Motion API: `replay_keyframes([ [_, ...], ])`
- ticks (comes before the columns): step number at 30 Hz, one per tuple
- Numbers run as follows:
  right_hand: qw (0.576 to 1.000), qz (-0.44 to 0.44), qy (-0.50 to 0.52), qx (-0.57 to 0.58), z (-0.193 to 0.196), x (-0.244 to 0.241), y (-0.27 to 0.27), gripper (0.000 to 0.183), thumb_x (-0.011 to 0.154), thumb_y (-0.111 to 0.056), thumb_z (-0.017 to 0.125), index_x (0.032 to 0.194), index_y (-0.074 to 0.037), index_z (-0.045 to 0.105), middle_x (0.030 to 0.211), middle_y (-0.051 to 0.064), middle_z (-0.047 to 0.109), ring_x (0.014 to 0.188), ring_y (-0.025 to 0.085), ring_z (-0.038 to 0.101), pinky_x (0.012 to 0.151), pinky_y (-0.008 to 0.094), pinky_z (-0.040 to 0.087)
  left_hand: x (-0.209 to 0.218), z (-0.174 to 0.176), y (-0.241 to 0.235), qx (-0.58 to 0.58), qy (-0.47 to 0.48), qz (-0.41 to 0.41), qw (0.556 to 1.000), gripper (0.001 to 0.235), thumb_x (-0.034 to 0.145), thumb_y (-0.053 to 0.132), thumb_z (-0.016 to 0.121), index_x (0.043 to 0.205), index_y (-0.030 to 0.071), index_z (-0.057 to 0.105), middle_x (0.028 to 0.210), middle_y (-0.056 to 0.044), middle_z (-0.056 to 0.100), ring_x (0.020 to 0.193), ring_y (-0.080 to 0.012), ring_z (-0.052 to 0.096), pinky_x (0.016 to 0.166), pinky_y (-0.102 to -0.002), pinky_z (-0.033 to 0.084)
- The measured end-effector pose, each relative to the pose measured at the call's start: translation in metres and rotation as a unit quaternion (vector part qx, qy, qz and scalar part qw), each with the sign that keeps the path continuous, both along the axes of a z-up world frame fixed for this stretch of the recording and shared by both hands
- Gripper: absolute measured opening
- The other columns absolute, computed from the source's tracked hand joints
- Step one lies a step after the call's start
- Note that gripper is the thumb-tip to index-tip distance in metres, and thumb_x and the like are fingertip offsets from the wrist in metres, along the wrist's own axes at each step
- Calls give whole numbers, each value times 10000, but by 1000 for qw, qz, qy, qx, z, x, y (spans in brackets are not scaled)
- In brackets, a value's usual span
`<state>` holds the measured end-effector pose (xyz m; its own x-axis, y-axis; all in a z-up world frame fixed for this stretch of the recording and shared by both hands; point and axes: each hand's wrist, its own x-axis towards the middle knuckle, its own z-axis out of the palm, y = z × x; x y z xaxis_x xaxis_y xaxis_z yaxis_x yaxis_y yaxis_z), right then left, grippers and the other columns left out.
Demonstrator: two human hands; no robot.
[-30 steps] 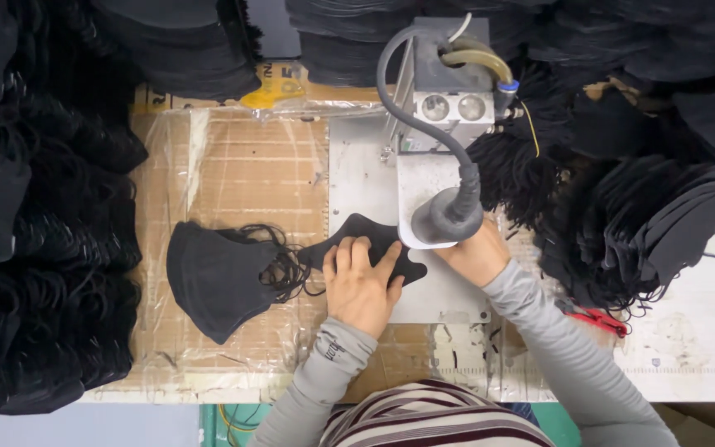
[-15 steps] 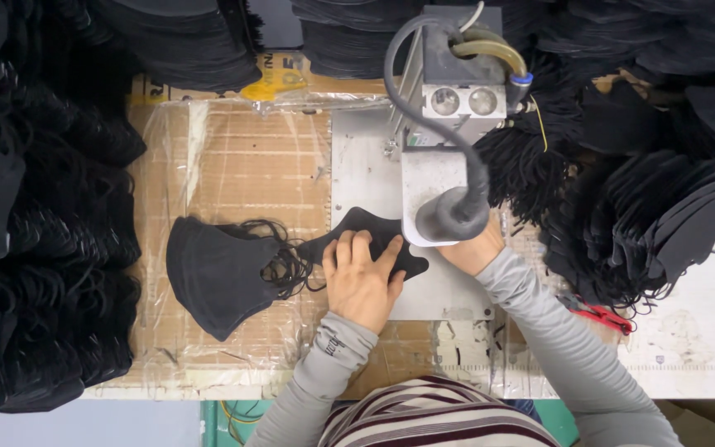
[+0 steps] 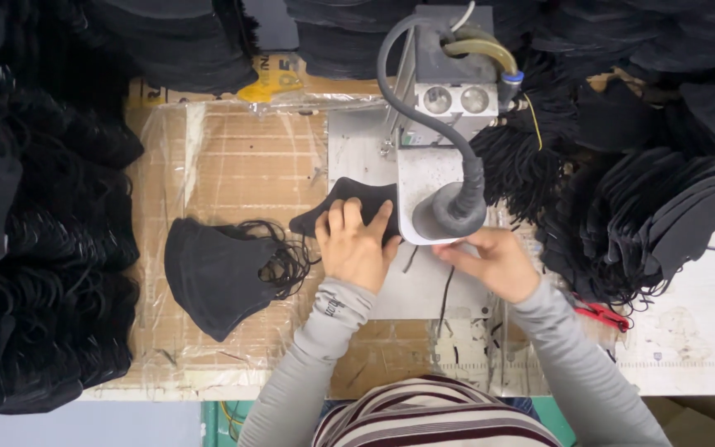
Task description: The recorder is seen using a specialized ultrasonic welding machine to attach ear loops to black fabric face masks.
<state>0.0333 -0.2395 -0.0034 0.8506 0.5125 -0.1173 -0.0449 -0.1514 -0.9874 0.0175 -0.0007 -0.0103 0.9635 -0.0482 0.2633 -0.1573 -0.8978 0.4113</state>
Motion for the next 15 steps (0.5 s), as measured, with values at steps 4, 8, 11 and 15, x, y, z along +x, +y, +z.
replay_keyframes([
  [4, 956, -83, -173, -223, -15, 3, 15, 247, 873, -78, 756, 1118, -104, 759, 1028, 79, 773, 945, 215, 762, 826, 312, 566, 0, 1, 0, 0, -4, 4, 1000, 589, 722, 355, 842, 1275, 195, 715, 1244, -155, 540, 1246, -386, 457, 1072, -571, 330],
  [8, 915, -15, -350, -202, -14, -1, 26, 289, 796, -57, 767, 1076, -128, 783, 1129, 150, 716, 1052, 357, 683, 903, 425, 536, 1, -3, 1, -6, -5, 8, 1000, 582, 730, 357, 842, 1277, 204, 716, 1241, -143, 538, 1255, -378, 455, 1079, -568, 328],
  [11, 891, 9, -386, -239, -25, -2, 27, 173, 804, -147, 784, 972, -157, 749, 1047, 101, 724, 1017, 366, 677, 885, 474, 530, 1, -2, 1, -7, -7, 4, 1000, 579, 734, 361, 842, 1277, 206, 716, 1247, -145, 535, 1253, -379, 448, 1078, -566, 323],
  [15, 862, 11, -366, -350, -42, 6, 23, 209, 876, -155, 704, 1065, -65, 699, 1029, 170, 700, 971, 396, 665, 855, 495, 520, 1, -3, 0, -6, 1, 7, 1000, 584, 733, 361, 842, 1281, 205, 715, 1245, -141, 534, 1255, -375, 447, 1087, -562, 318],
])
